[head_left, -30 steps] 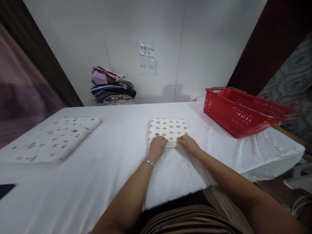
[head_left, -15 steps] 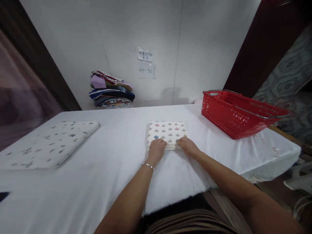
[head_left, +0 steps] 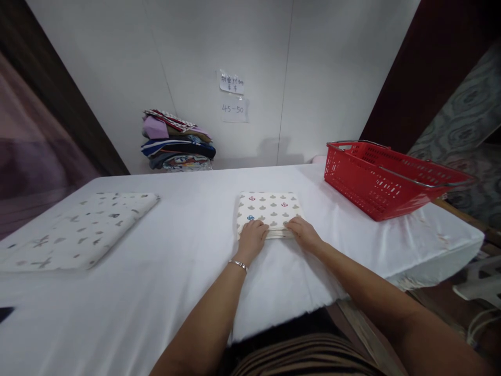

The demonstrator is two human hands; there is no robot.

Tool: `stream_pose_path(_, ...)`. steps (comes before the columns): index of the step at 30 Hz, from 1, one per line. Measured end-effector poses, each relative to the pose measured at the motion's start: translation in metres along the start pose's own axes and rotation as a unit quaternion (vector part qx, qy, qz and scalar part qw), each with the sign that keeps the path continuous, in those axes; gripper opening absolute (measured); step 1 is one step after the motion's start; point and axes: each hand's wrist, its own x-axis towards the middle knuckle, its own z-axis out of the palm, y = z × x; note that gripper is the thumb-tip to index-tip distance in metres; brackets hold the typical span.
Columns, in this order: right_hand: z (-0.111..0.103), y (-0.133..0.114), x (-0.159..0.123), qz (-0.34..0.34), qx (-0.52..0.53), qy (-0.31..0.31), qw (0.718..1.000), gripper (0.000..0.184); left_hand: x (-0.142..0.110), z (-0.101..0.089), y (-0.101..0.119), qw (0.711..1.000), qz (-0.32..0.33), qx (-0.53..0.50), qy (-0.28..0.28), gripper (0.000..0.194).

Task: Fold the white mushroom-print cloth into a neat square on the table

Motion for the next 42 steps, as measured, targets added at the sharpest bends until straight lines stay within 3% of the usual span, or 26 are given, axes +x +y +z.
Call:
stream_pose_path(6, -0.003, -0.001, 0.002, 0.01, 0.023, -0.007, 1.0, 0.025, 0.0, 0.001, 0.0, 1.0, -0.005, 0.003, 0.001, 0.019)
stream_pose_path(14, -0.01, -0.006, 0.008, -0.005, -0.003, -0.071, 0.997, 0.02, 0.003, -0.002, 0.004, 1.0, -0.013, 0.024, -0.012, 0.021)
stream_pose_path(18, -0.008, -0.007, 0.011, 0.008, 0.005, -0.063, 0.998, 0.019, 0.003, 0.0, 0.003, 1.0, -0.007, 0.023, -0.006, 0.02)
stream_pose_path(24, -0.006, -0.006, 0.013, 0.042, 0.028, -0.062, 0.997, 0.019, 0.002, 0.001, 0.005, 0.999, 0.005, 0.004, 0.053, 0.016)
stream_pose_path(42, -0.007, -0.006, 0.012, 0.027, 0.026, -0.061, 0.997, 0.02, 0.002, -0.001, 0.011, 0.997, 0.011, 0.061, 0.036, 0.017)
